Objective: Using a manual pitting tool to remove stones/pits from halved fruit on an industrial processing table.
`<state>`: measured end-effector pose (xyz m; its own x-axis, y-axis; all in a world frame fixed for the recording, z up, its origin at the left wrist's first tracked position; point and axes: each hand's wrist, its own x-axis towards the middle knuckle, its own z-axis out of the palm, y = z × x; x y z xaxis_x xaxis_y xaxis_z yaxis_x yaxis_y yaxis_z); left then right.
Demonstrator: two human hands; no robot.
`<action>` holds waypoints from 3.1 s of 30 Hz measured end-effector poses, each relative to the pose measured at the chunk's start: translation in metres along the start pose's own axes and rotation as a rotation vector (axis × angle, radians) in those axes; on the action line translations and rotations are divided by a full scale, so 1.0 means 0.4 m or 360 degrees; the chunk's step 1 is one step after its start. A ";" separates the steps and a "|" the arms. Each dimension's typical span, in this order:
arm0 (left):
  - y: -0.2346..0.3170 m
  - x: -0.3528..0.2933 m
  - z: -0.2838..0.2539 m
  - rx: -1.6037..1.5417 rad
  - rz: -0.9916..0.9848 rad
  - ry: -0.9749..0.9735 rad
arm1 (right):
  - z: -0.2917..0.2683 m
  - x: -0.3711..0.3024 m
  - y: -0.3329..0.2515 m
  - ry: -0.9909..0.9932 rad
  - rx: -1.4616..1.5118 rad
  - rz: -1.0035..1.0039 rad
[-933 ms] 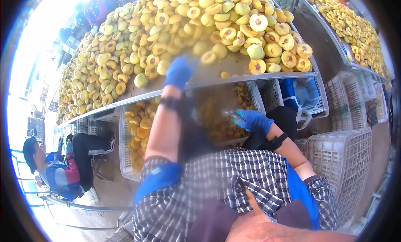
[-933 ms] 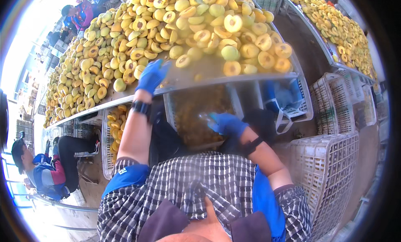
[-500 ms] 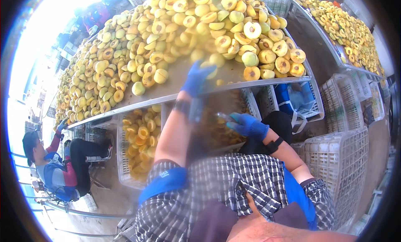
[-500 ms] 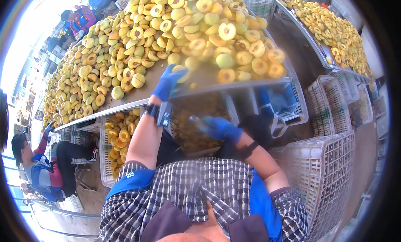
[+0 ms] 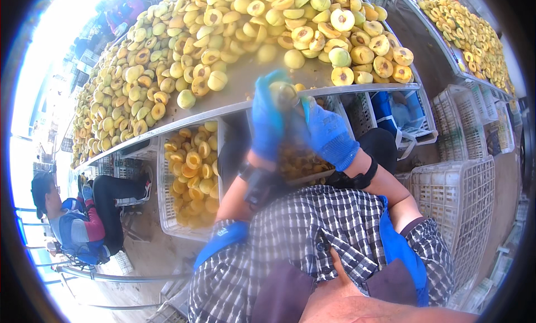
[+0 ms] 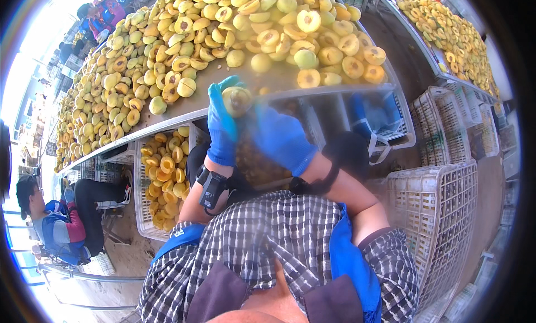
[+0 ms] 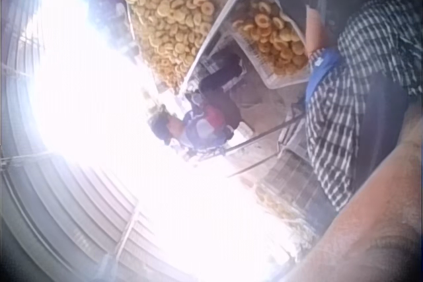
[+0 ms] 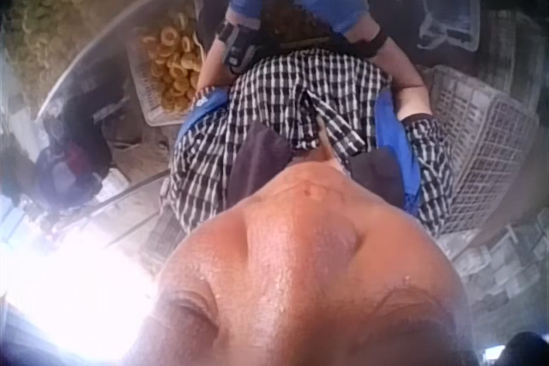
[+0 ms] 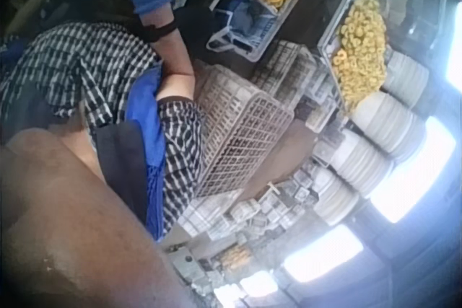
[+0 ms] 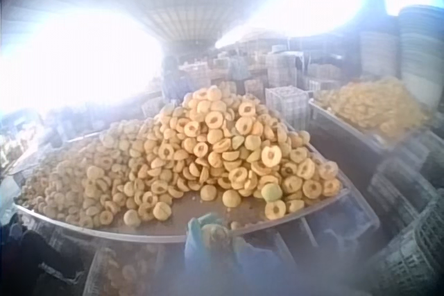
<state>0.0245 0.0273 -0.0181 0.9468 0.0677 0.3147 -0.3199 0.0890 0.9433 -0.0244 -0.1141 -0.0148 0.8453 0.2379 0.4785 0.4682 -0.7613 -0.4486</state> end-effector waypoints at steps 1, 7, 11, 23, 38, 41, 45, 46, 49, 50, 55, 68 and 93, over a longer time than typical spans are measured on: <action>0.020 -0.008 0.012 -0.0003 -0.0001 -0.0006 | 0.011 -0.007 0.003 -0.0070 -0.0126 0.0034; 0.053 -0.035 0.031 -0.0301 -0.0198 0.0261 | 0.033 -0.019 -0.007 -0.0480 -0.0138 0.0135; 0.077 -0.042 0.033 -0.0284 -0.0212 0.0203 | 0.040 -0.038 0.012 0.0049 -0.0367 -0.0412; 0.063 -0.010 -0.006 -0.0031 -0.0230 -0.0414 | -0.036 -0.002 0.070 -0.0944 0.0273 0.0002; 0.013 -0.036 0.045 -0.0973 -0.0878 0.0110 | 0.045 -0.066 0.109 -0.1475 0.3581 0.1111; 0.038 -0.037 0.055 -0.0972 -0.1112 0.0245 | 0.021 -0.066 0.102 -0.1312 0.3216 0.1348; 0.051 -0.057 0.045 -0.0918 -0.0740 0.0058 | 0.000 -0.067 0.070 -0.1128 0.2487 0.1138; 0.032 -0.047 0.035 -0.1104 -0.0983 0.0092 | -0.007 -0.060 0.043 -0.1007 0.2281 0.1018; 0.026 -0.041 0.014 -0.1212 -0.0972 0.0200 | -0.012 -0.061 0.008 -0.0792 0.1864 0.0751; 0.031 -0.038 0.004 -0.1113 -0.0734 0.0261 | 0.000 -0.084 0.040 -0.0891 0.1857 0.0742; 0.022 -0.061 -0.223 0.0888 0.0597 0.0137 | 0.034 -0.139 0.178 -0.1026 0.0598 -0.0093; -0.025 0.246 -0.540 0.2683 -0.0057 0.0273 | 0.054 -0.116 0.126 -0.1387 0.0097 0.0030; 0.055 0.057 -0.061 -0.0007 0.0246 0.0095 | -0.060 0.130 -0.076 0.0003 0.0366 -0.0058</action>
<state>0.0382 0.0550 0.0073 0.8826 0.1396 0.4489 -0.4617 0.0775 0.8836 -0.0008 -0.0931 0.0420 0.8264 0.2615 0.4988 0.5449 -0.5948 -0.5910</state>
